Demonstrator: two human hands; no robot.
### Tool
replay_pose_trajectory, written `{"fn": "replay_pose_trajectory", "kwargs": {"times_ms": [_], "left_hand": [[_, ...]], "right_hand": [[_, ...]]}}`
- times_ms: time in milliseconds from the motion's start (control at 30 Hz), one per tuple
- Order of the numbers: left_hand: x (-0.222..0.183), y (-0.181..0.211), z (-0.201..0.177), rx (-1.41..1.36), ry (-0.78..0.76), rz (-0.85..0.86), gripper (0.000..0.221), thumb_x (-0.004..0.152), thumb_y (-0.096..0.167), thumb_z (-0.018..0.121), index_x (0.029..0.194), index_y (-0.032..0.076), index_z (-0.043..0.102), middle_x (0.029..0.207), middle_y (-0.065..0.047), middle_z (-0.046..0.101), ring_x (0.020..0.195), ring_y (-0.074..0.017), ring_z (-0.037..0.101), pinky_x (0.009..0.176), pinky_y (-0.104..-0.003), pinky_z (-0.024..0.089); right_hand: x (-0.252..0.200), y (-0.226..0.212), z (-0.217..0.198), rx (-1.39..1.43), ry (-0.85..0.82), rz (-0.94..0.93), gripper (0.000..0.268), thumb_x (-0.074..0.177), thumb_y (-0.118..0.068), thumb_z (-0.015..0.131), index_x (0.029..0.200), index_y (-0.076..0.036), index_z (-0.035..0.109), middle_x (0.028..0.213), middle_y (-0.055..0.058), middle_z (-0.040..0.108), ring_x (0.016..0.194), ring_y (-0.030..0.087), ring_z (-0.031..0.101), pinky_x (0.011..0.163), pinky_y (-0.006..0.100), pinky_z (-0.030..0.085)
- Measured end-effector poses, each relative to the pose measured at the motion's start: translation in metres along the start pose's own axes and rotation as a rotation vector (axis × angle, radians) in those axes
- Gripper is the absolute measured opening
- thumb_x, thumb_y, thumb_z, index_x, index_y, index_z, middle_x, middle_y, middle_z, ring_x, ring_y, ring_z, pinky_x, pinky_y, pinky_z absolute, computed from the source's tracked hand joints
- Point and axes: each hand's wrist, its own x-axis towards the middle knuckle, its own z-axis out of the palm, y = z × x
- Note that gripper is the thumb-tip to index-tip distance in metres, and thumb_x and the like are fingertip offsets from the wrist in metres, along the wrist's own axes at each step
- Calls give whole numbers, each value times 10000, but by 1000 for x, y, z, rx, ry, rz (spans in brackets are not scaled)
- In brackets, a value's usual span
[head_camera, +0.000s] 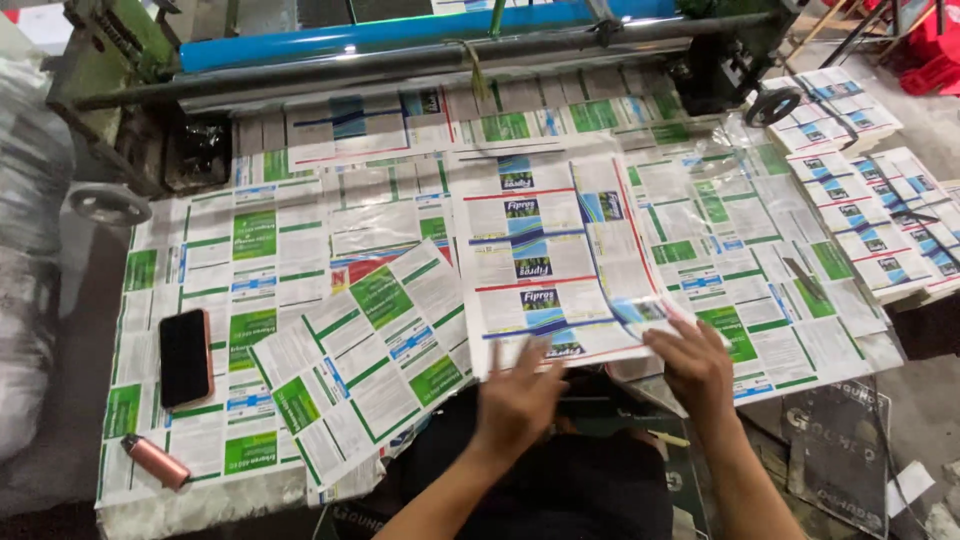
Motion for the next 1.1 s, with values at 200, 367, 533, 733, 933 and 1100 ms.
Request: {"fn": "replay_pose_trajectory", "kwargs": {"times_ms": [200,367,533,733,933,1100], "left_hand": [[-71,-92,-18,65,2,-346,389,861,193,754,1224,71,688,1393,-182,623,1314,-397,556,1127,-585,388],[-111,-118,-12,168,-24,-477,381,883,198,729,1239,71,681,1401,-152,622,1338,-378,549,1143,-512,404],[-86,-88,3,-512,31,-874,437,939,274,674,1338,111,599,1414,-90,635,1281,-288,641,1030,-428,564],[-43,-98,13,-1898,336,-1196,631,970,538,443,1339,42,568,1222,-177,703,1040,-325,716,869,-483,597],[-101,-154,57,-1508,252,-1264,389,1010,161,527,1335,-43,587,1235,-154,704,1069,-235,700,970,-370,553],[-107,-179,5,-1186,276,-1337,319,980,92,563,1264,-44,615,1105,-148,735,940,-211,709,879,-340,565]], "right_hand": [[14,30,28,36,59,25,319,727,18,701,1010,-119,753,1089,72,779,1126,281,719,1031,512,520],[-3,43,65,36,136,146,275,790,43,697,992,-130,769,1056,73,774,1024,257,748,941,409,585],[2,21,54,291,162,76,206,779,68,704,941,-56,727,978,112,766,917,286,748,785,356,590],[-30,25,69,631,-243,333,209,727,26,754,917,-57,783,821,111,783,738,221,786,677,314,605],[5,10,31,505,-70,262,198,808,2,733,999,-45,763,908,138,768,807,259,765,710,341,591],[39,-13,-23,187,242,-69,213,904,38,683,1063,-91,743,1032,121,763,983,285,755,903,400,612]]}}
